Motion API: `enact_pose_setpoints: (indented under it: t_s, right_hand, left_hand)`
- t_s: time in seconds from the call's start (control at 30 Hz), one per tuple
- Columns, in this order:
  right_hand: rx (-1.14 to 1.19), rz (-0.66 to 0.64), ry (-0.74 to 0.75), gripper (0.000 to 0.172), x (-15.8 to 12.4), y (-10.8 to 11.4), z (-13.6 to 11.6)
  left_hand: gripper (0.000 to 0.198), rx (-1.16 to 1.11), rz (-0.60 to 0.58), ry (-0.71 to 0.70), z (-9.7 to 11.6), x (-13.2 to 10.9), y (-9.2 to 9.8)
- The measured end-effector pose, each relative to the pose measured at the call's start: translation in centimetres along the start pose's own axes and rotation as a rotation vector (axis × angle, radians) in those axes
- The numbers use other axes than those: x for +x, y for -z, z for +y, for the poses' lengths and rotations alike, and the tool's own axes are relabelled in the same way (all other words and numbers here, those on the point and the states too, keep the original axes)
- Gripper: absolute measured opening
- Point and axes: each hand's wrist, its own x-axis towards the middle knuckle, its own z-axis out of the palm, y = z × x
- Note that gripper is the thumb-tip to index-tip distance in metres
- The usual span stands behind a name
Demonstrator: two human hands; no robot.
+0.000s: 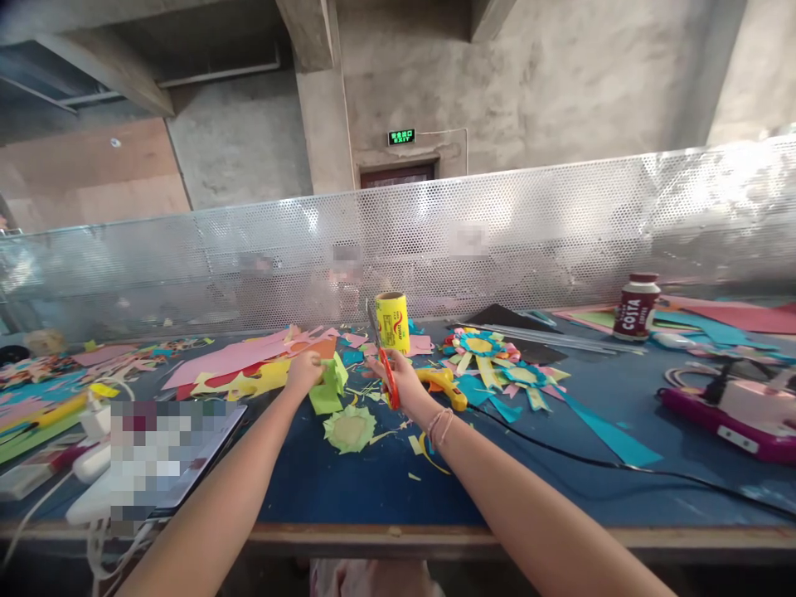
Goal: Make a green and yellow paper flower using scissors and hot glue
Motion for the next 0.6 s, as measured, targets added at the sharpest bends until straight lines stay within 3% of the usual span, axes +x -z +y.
enact_pose_setpoints:
  t_s: [0.1, 0.17, 0.43, 0.5, 0.6]
  right_hand:
    - [-0.015, 0.035, -0.014, 0.046, 0.2, 0.1, 0.3]
    - [-0.027, 0.05, -0.006, 0.047, 0.3, 0.2, 0.5]
    - [-0.075, 0.051, 0.045, 0.048, 0.1, 0.2, 0.3]
    - [-0.056, 0.028, 0.105, 0.05, 0.2, 0.2, 0.4]
    - [-0.038, -0.039, 0.247, 0.048, 0.3, 0.4, 0.3]
  left_hand:
    - [0.01, 0.094, 0.073, -0.08, 0.4, 0.2, 0.4]
    - [0.003, 0.087, 0.043, -0.147, 1.2, 0.2, 0.6]
    - [0.02, -0.139, -0.268, -0.22, 4.3, -1.6, -0.5]
    - [0.024, -0.07, -0.288, -0.312, 4.7, -2.3, -0.8]
    - [0.03, 0.142, -0.299, -0.567, 5.1, -3.0, -0.8]
